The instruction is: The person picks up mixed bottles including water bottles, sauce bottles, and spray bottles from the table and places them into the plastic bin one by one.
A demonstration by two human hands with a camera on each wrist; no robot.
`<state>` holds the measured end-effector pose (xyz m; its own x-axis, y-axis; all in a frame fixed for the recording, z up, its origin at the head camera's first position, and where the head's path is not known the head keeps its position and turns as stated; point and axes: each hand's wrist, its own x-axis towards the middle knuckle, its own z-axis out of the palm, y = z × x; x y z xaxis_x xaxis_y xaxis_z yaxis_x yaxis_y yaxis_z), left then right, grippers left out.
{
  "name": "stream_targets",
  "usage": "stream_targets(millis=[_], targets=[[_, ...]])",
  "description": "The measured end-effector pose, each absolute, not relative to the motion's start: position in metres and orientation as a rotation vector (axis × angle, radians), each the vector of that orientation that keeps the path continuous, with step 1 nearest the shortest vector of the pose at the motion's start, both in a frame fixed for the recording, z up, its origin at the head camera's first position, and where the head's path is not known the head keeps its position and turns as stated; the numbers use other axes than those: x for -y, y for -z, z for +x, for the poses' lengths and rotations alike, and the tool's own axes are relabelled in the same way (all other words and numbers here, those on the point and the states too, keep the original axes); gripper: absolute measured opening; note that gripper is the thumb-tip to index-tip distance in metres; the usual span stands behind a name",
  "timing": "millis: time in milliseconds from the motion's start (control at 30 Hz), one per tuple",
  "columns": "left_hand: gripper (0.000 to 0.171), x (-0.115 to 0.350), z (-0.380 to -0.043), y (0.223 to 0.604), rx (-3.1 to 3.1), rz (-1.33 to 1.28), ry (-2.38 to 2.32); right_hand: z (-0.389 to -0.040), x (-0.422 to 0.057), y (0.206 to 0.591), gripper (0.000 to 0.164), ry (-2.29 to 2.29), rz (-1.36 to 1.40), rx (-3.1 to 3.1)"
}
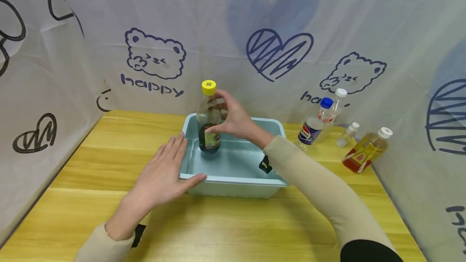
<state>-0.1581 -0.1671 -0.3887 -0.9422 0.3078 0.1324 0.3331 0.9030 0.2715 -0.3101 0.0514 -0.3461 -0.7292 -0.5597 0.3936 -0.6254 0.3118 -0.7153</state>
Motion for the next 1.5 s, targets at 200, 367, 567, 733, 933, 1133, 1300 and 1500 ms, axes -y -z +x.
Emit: stream_targets(millis=[200, 367, 567, 733, 933, 1133, 1300, 1500], targets=[[0.122, 0.167, -0.160, 0.388, 2.996, -0.505, 0.448, -0.313, -0.048, 0.351, 0.106, -1.388, 1.098, 2.562], [0.123, 0.167, -0.159, 0.388, 2.997, -0.503, 0.447, -0.315, -0.045, 0.356, 0.106, -1.379, 1.120, 2.593], [0.122, 0.167, -0.159, 0.388, 2.985, -0.510, 0.444, -0.316, -0.044, 0.359, 0.105, -1.356, 1.123, 2.629], [0.121, 0.167, -0.159, 0.388, 2.985, -0.507, 0.447, -0.318, -0.043, 0.365, 0.106, -1.382, 1.116, 2.662], [0.118, 0.166, -0.159, 0.388, 2.967, -0.513, 0.449, -0.320, -0.043, 0.370, 0.106, -1.396, 1.178, 2.657], [0.117, 0.166, -0.158, 0.387, 2.961, -0.516, 0.445, -0.320, -0.043, 0.370, 0.106, -1.299, 1.179, 2.691], [0.117, 0.167, -0.158, 0.387, 2.958, -0.517, 0.449, -0.321, -0.043, 0.367, 0.108, -1.175, 1.209, 2.714], [0.117, 0.167, -0.159, 0.389, 2.956, -0.511, 0.452, -0.324, -0.044, 0.364, 0.096, -1.067, 1.310, 2.740]])
